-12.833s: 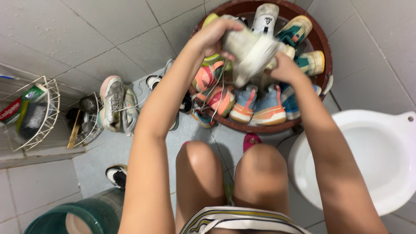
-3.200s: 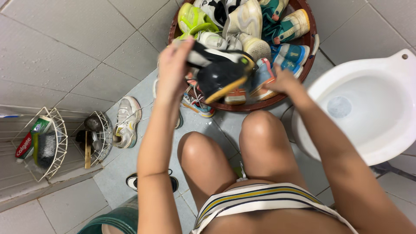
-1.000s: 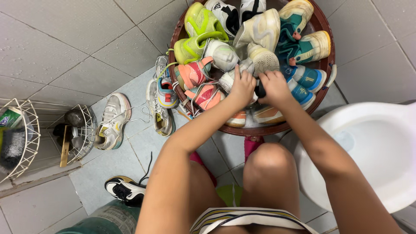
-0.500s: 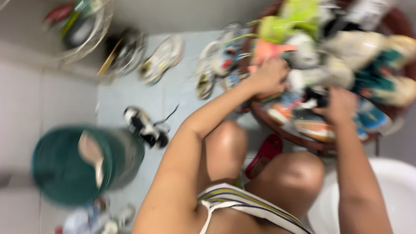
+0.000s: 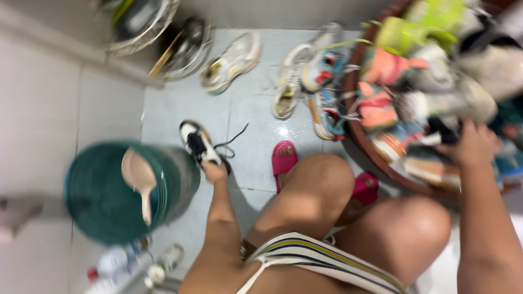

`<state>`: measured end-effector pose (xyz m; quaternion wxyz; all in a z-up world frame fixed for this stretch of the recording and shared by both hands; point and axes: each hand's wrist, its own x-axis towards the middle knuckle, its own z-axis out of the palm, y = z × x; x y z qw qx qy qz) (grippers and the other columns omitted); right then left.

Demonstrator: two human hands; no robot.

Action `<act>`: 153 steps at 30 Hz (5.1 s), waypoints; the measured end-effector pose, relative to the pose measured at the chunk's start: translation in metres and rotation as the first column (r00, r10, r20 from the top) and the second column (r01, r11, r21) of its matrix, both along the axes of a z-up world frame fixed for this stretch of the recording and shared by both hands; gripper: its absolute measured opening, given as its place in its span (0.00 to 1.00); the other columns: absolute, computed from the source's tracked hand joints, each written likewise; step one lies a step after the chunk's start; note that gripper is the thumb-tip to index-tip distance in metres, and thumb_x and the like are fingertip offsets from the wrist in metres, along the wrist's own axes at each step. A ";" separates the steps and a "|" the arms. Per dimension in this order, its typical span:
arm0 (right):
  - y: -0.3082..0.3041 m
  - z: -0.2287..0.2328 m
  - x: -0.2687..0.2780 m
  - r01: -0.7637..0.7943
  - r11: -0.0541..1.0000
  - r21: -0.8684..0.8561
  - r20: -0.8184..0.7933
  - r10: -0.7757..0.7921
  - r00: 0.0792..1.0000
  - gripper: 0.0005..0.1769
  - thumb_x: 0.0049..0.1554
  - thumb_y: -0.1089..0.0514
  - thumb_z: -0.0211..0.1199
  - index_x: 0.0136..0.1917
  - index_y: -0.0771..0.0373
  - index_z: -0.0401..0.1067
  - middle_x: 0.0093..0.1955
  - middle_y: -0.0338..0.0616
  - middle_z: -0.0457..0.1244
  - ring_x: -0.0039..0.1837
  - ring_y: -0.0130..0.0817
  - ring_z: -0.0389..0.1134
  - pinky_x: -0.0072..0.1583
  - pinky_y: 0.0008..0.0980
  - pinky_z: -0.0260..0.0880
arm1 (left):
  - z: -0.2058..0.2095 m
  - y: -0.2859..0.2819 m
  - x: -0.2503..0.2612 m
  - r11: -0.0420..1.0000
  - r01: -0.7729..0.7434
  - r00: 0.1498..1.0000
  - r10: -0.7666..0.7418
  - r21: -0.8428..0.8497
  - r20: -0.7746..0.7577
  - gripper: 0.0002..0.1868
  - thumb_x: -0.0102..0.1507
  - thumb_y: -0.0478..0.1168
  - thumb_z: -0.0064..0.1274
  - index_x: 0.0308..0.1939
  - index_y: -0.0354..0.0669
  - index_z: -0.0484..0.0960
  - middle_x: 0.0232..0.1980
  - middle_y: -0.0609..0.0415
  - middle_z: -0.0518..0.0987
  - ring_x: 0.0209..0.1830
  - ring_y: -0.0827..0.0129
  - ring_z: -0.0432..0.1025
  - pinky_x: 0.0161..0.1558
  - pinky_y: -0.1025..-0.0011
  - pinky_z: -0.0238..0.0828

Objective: The person washes several athletic shoes by hand, submerging and rinsing them one at a time in a large basin of soapy water on a bathroom floor.

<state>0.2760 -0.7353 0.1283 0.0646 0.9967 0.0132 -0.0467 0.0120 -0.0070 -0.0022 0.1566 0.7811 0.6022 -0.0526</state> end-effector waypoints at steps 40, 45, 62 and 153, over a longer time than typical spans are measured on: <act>-0.002 0.242 0.002 -0.548 0.220 0.807 0.591 -0.301 0.748 0.51 0.53 0.60 0.85 0.78 0.58 0.53 0.75 0.46 0.58 0.75 0.39 0.62 0.77 0.36 0.66 | 0.362 -0.521 0.396 -0.718 0.475 0.796 0.102 -0.510 0.597 0.17 0.69 0.49 0.51 0.52 0.40 0.78 0.49 0.50 0.80 0.45 0.63 0.74 0.44 0.63 0.73; -0.087 0.264 0.008 -0.429 0.419 0.800 0.473 0.000 0.881 0.65 0.40 0.57 0.83 0.81 0.61 0.47 0.78 0.51 0.50 0.78 0.40 0.54 0.76 0.40 0.57 | 0.293 -0.592 0.414 -0.739 0.257 0.906 -0.040 -0.623 0.422 0.12 0.68 0.42 0.46 0.51 0.39 0.76 0.47 0.47 0.79 0.44 0.61 0.73 0.40 0.59 0.74; -0.165 0.207 0.000 -0.475 -0.083 0.876 0.396 -0.438 0.807 0.52 0.50 0.79 0.76 0.78 0.55 0.54 0.64 0.39 0.54 0.65 0.31 0.60 0.69 0.29 0.66 | 0.087 -0.633 0.485 -0.185 0.920 -0.108 -0.967 -0.346 0.229 0.37 0.65 0.65 0.40 0.55 0.36 0.85 0.62 0.34 0.77 0.63 0.45 0.73 0.66 0.57 0.65; -0.023 -0.016 0.166 0.235 0.971 0.051 -0.277 -0.212 0.937 0.76 0.26 0.42 0.87 0.79 0.68 0.53 0.81 0.67 0.48 0.81 0.71 0.41 0.74 0.77 0.37 | 0.161 -0.271 0.357 0.358 0.848 -0.078 -0.645 0.391 0.760 0.17 0.60 0.39 0.58 0.53 0.44 0.81 0.53 0.48 0.79 0.58 0.53 0.73 0.62 0.57 0.68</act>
